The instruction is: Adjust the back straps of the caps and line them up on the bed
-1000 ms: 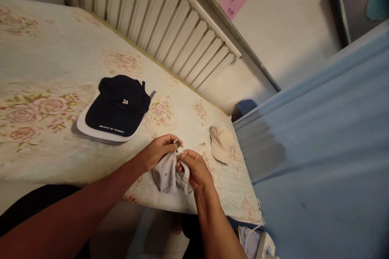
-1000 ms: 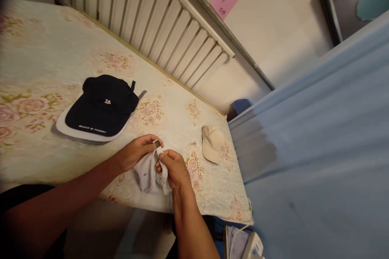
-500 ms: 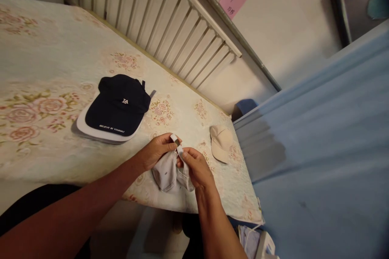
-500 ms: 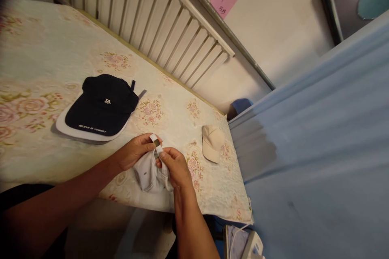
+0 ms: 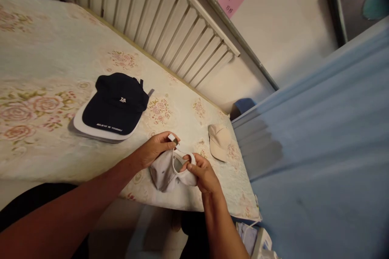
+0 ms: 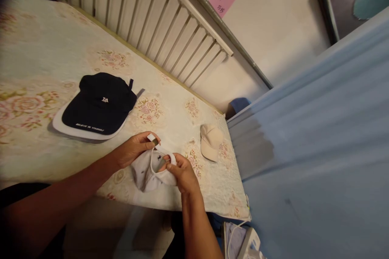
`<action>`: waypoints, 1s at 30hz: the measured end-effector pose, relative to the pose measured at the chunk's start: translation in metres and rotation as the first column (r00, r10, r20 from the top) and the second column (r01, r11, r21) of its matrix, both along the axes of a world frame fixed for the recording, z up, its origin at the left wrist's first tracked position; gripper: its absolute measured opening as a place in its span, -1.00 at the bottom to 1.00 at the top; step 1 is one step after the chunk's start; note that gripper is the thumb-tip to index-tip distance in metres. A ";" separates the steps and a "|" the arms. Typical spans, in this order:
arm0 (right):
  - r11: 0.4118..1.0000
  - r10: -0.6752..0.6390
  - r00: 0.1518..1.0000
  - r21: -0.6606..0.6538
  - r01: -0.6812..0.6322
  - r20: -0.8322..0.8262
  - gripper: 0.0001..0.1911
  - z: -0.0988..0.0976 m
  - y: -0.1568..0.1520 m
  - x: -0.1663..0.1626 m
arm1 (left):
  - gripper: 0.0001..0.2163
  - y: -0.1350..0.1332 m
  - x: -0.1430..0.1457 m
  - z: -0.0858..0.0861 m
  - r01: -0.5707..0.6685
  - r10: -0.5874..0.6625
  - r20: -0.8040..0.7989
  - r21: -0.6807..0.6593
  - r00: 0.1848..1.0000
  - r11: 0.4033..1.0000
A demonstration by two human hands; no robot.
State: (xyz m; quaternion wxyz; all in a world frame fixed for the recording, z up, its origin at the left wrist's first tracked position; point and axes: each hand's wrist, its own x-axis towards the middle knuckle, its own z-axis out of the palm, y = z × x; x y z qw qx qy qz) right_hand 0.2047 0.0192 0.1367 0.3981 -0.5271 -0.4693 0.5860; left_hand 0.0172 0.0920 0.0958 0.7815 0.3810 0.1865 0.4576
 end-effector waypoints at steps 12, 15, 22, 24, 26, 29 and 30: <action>0.983 0.173 0.984 -0.073 -0.170 0.042 -0.60 0.014 0.011 0.018 | -0.81 0.002 -0.007 0.007 -0.009 0.059 -0.231 0.211 0.971 0.977; 0.980 0.187 0.981 -0.081 -0.182 0.057 -0.61 0.013 0.010 0.021 | -0.83 0.000 -0.010 0.016 -0.043 0.115 -0.270 0.256 0.956 0.966; 0.977 0.204 0.977 -0.071 -0.200 0.065 -0.63 0.012 0.011 0.020 | -0.90 0.003 -0.014 0.013 -0.093 0.172 -0.286 0.270 0.943 0.958; 0.978 0.203 0.977 -0.071 -0.198 0.072 -0.61 0.014 0.011 0.018 | -0.86 0.005 -0.014 0.010 -0.099 0.158 -0.255 0.228 0.954 0.969; 0.977 0.205 0.976 -0.071 -0.200 0.070 -0.59 0.016 0.011 0.017 | -0.82 0.006 -0.014 0.009 -0.070 0.108 -0.218 0.175 0.970 0.982; 0.974 0.219 0.973 -0.067 -0.215 0.069 -0.58 0.018 0.011 0.014 | -0.81 0.006 -0.014 0.010 0.000 0.015 -0.172 0.091 0.985 0.996; 0.973 0.226 0.971 -0.064 -0.221 0.078 -0.59 0.019 0.011 0.013 | -0.81 0.006 -0.015 0.011 0.014 -0.002 -0.165 0.069 0.986 0.998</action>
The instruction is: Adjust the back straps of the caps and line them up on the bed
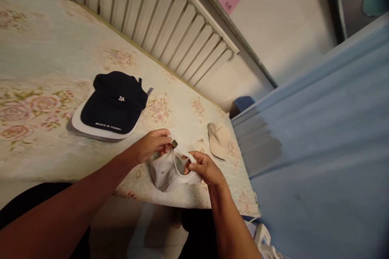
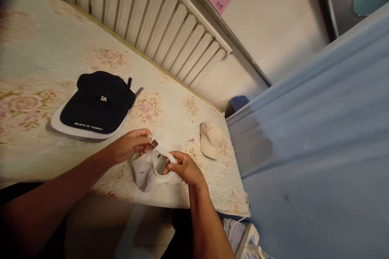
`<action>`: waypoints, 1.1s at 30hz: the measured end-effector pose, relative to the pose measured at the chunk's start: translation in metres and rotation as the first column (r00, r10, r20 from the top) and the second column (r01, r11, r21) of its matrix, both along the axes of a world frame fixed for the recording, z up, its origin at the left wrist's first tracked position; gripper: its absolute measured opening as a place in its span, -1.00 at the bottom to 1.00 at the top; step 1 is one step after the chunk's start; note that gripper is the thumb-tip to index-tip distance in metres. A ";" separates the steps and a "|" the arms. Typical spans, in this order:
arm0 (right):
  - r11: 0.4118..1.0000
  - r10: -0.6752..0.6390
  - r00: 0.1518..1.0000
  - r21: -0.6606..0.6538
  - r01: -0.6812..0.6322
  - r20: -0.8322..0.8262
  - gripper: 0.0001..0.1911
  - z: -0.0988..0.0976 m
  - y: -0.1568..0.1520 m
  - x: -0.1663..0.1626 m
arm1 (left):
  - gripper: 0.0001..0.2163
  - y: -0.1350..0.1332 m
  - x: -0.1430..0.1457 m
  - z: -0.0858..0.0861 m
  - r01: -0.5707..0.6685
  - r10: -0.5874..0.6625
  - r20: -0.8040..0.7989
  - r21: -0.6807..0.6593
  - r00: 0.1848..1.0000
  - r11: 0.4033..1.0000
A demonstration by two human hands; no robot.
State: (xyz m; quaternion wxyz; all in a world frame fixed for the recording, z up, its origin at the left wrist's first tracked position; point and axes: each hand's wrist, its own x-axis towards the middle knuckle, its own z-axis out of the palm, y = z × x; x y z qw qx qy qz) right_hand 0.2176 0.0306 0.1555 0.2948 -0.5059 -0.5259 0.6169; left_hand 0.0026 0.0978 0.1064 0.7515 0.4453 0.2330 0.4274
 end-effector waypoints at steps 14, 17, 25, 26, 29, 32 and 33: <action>0.810 -0.397 0.775 0.585 0.044 0.492 -0.78 0.008 0.002 -0.063 | -0.83 -0.002 -0.003 0.001 0.075 -0.074 0.019 -0.048 0.997 0.996; 0.790 -0.424 0.726 0.614 0.003 0.542 -0.88 0.005 0.002 -0.062 | -0.83 -0.002 -0.003 0.002 0.104 -0.104 0.003 -0.030 0.995 0.994; 0.815 -0.384 0.769 0.578 0.024 0.510 -0.88 0.006 -0.003 -0.048 | -0.73 0.006 -0.005 -0.002 0.071 0.138 -0.379 0.489 0.915 0.870; 0.819 -0.384 0.776 0.572 0.036 0.501 -0.88 0.005 -0.004 -0.046 | -0.73 0.006 -0.004 -0.003 0.141 0.109 -0.436 0.502 0.894 0.853; 0.832 -0.378 0.787 0.552 0.057 0.488 -0.88 0.002 -0.006 -0.040 | -0.77 0.007 -0.002 -0.007 0.333 0.002 -0.582 0.468 0.813 0.819; 0.847 -0.355 0.791 0.529 0.047 0.498 -0.88 0.000 -0.008 -0.034 | -0.82 0.008 -0.002 -0.010 0.350 -0.044 -0.569 0.442 0.821 0.825; 0.852 -0.349 0.792 0.521 0.047 0.500 -0.87 -0.001 -0.009 -0.032 | -0.82 0.009 -0.003 -0.011 0.315 -0.049 -0.525 0.430 0.850 0.846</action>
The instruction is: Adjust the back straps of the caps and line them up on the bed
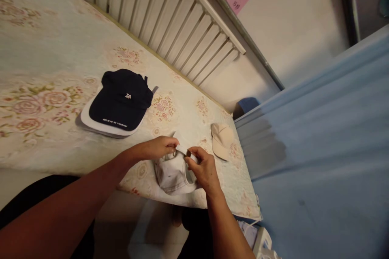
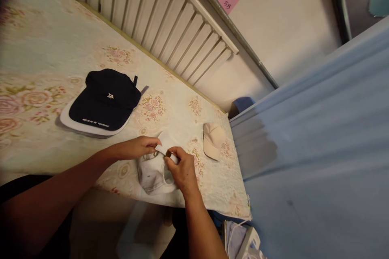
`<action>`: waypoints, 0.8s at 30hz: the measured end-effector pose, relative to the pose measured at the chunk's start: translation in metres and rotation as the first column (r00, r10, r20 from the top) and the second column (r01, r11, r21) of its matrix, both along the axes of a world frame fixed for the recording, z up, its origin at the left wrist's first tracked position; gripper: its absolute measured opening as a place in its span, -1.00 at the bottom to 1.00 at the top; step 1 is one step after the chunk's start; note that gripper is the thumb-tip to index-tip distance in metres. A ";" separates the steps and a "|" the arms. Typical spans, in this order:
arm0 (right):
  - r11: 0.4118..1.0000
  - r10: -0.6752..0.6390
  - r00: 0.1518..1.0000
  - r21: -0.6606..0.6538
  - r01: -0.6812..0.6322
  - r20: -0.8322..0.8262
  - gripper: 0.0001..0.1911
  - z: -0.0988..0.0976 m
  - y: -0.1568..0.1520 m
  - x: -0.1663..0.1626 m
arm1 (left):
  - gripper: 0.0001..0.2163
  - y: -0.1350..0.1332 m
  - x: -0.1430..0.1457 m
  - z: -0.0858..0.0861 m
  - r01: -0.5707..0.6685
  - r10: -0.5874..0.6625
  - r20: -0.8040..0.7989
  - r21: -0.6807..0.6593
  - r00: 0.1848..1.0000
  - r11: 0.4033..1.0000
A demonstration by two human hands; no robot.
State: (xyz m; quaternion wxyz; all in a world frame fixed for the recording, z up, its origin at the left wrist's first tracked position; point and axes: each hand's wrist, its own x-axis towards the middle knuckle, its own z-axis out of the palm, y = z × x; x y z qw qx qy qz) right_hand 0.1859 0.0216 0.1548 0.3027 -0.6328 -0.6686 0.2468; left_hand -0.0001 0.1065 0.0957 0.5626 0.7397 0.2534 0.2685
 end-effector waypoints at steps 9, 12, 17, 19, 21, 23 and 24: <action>1.000 -0.003 0.996 -0.008 0.004 0.090 -0.85 0.003 -0.005 0.003 | -0.82 0.001 -0.002 0.001 0.012 0.026 0.192 -0.193 0.981 0.981; 1.000 -0.006 0.990 0.009 0.005 0.140 -0.86 0.006 -0.005 -0.001 | -0.78 -0.001 -0.004 0.006 0.001 0.028 0.221 -0.129 0.975 0.992; 0.999 -0.010 0.976 0.052 -0.002 0.217 -0.85 0.007 -0.006 -0.005 | -0.76 -0.004 -0.002 0.009 -0.004 0.028 0.196 -0.123 0.980 0.992; 0.998 -0.014 0.973 0.061 0.000 0.228 -0.85 0.006 -0.007 -0.006 | -0.78 -0.006 0.000 0.007 0.001 0.028 0.199 -0.144 0.980 0.990; 0.998 -0.013 0.974 0.067 -0.002 0.224 -0.84 0.004 -0.007 -0.007 | -0.79 -0.007 0.002 0.005 0.001 0.043 0.219 -0.196 0.975 0.981; 0.997 -0.006 0.976 0.070 -0.010 0.219 -0.84 0.003 -0.007 -0.007 | -0.81 -0.007 0.003 0.003 0.015 0.055 0.241 -0.280 0.969 0.960; 0.997 -0.002 0.976 0.070 -0.014 0.219 -0.84 0.003 -0.007 -0.007 | -0.82 -0.007 0.003 0.003 0.025 0.059 0.249 -0.320 0.967 0.947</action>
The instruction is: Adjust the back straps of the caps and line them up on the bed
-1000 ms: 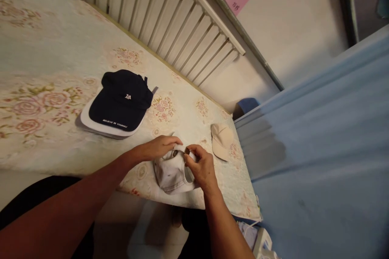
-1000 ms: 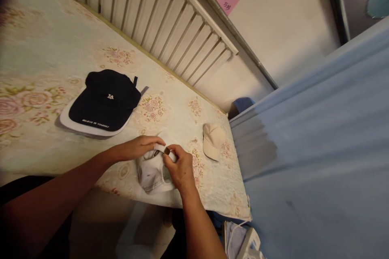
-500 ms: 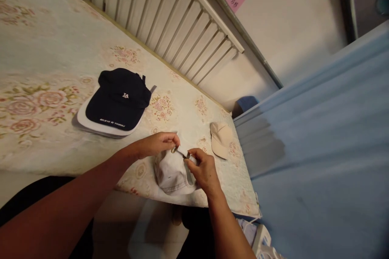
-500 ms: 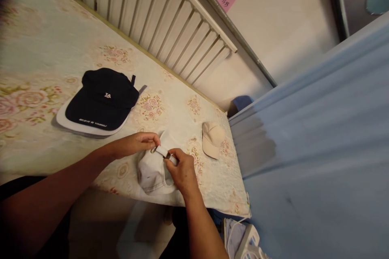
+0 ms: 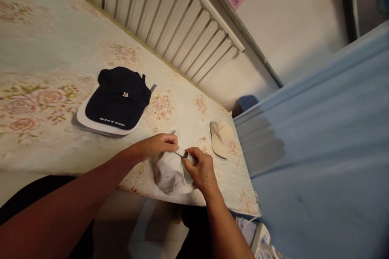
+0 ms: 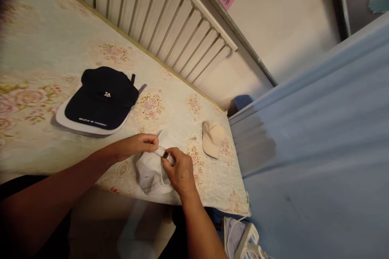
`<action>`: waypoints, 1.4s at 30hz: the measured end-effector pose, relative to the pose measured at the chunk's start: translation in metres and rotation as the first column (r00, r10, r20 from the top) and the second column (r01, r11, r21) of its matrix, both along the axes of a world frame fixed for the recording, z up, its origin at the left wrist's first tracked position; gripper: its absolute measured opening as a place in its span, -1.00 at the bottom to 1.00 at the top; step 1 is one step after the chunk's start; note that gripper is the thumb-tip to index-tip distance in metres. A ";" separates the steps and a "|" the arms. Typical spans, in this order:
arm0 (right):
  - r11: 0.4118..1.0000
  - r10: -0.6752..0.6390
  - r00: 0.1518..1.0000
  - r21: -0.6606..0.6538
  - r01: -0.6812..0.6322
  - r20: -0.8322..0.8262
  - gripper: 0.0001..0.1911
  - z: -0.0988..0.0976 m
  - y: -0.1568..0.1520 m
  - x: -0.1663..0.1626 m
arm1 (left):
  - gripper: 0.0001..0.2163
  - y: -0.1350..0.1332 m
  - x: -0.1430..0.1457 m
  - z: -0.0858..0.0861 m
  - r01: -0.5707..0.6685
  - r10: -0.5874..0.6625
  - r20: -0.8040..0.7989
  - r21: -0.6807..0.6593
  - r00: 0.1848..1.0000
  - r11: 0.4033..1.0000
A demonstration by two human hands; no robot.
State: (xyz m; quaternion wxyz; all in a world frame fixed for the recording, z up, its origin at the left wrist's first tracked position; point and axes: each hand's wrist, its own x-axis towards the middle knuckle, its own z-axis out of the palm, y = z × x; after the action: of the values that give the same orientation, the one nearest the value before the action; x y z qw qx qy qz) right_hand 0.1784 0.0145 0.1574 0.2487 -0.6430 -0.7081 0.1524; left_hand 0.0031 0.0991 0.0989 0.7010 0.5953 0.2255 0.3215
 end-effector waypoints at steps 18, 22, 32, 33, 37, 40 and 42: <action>0.995 0.025 0.999 0.096 -0.023 -0.028 -0.82 -0.010 -0.002 -0.001 | -0.87 0.004 -0.003 -0.006 0.001 0.000 0.022 -0.072 1.000 0.997; 0.994 0.027 0.999 0.108 -0.023 -0.040 -0.83 -0.013 -0.003 -0.002 | -0.89 0.006 -0.004 -0.007 0.019 -0.014 0.069 -0.075 0.998 0.997; 0.992 0.003 0.999 0.128 0.002 -0.039 -0.87 -0.016 -0.003 0.002 | -0.89 0.007 -0.006 -0.005 0.023 -0.021 0.051 -0.043 0.998 0.999; 0.992 0.003 0.999 0.130 0.002 -0.040 -0.87 -0.016 -0.003 0.002 | -0.89 0.007 -0.006 -0.004 0.021 -0.020 0.023 -0.032 1.000 0.999; 0.993 -0.008 0.999 0.118 0.013 -0.043 -0.87 -0.015 -0.003 0.003 | -0.87 0.007 -0.009 0.002 0.010 0.003 -0.156 0.083 0.988 0.996; 0.999 -0.004 0.996 0.046 0.008 -0.086 -0.86 -0.014 -0.004 0.005 | -0.84 0.006 -0.012 0.006 0.038 -0.012 -0.199 0.126 0.980 0.991; 0.999 -0.001 0.983 -0.034 -0.005 -0.184 -0.83 -0.013 -0.003 0.009 | -0.84 0.007 -0.013 0.007 0.027 -0.003 -0.188 0.126 0.982 0.992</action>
State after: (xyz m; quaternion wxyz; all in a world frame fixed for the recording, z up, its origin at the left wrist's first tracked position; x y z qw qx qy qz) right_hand 0.1875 0.0111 0.1441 0.3016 -0.6297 -0.6801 0.2236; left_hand -0.0101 0.1058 0.1055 0.6395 0.6683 0.2650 0.2725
